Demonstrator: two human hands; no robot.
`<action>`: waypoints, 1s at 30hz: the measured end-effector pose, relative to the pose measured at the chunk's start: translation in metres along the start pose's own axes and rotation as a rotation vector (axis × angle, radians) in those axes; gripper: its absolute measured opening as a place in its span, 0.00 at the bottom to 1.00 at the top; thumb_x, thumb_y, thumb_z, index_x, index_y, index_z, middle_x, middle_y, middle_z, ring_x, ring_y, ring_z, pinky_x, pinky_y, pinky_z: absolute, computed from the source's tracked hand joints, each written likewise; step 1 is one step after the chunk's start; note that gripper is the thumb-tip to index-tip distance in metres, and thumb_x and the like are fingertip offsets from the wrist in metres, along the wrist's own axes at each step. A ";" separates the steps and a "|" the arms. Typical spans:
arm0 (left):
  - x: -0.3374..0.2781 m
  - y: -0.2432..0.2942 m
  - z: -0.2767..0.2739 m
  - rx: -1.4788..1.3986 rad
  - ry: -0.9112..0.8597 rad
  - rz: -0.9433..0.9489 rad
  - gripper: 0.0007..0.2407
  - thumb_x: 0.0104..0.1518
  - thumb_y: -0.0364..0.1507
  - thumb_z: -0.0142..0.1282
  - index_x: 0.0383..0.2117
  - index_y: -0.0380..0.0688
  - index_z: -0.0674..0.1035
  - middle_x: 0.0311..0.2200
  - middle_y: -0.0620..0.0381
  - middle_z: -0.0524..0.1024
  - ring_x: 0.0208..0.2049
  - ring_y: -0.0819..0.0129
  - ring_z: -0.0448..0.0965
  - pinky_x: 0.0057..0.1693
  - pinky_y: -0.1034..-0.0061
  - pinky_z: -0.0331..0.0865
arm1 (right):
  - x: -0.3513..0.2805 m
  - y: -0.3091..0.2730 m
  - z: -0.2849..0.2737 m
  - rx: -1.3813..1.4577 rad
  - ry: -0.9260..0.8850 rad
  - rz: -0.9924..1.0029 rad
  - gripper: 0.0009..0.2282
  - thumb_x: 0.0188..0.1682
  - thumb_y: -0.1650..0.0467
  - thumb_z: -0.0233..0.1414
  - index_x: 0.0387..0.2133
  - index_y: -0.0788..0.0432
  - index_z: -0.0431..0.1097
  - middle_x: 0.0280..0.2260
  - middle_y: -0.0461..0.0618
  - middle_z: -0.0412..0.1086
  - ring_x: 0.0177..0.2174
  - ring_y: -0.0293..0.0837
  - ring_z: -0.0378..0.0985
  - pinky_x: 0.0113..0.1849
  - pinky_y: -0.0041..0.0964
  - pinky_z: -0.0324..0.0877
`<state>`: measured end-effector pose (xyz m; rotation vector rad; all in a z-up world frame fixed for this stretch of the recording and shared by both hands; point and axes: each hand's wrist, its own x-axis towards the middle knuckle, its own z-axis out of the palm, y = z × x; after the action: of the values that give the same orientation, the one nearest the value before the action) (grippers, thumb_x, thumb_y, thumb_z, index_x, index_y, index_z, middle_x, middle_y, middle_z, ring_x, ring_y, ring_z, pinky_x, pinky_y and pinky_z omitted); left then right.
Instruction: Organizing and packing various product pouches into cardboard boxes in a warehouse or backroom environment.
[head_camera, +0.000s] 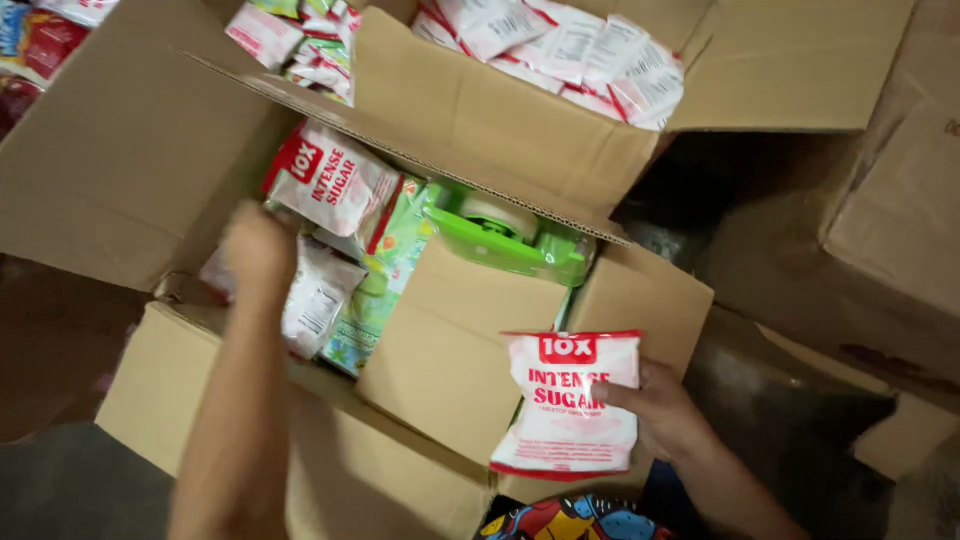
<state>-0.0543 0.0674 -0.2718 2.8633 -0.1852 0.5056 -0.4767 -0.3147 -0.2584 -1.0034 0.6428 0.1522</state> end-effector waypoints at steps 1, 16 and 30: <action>-0.001 0.001 -0.022 0.003 -0.005 0.001 0.11 0.56 0.33 0.58 0.34 0.34 0.79 0.33 0.34 0.80 0.35 0.36 0.81 0.43 0.49 0.74 | 0.000 -0.002 0.001 0.003 0.001 0.005 0.18 0.44 0.73 0.59 0.48 0.68 0.72 0.41 0.57 0.79 0.39 0.47 0.82 0.43 0.45 0.76; -0.191 0.045 -0.089 -1.484 -0.578 -0.648 0.09 0.63 0.31 0.47 0.41 0.40 0.77 0.36 0.50 0.77 0.36 0.62 0.75 0.44 0.66 0.72 | 0.021 -0.018 -0.047 -0.204 0.170 -0.204 0.19 0.42 0.77 0.59 0.49 0.70 0.71 0.41 0.61 0.78 0.38 0.54 0.82 0.41 0.54 0.77; -0.217 0.152 -0.080 -0.074 -0.571 0.696 0.32 0.54 0.25 0.54 0.69 0.42 0.59 0.70 0.34 0.52 0.68 0.38 0.51 0.62 0.41 0.50 | 0.002 -0.031 -0.047 0.093 0.052 -0.207 0.17 0.48 0.75 0.56 0.52 0.67 0.68 0.43 0.59 0.76 0.39 0.51 0.81 0.41 0.51 0.78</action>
<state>-0.3069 -0.0415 -0.2447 2.7235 -1.2777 -0.2370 -0.4825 -0.3708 -0.2543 -0.9795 0.5839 -0.0851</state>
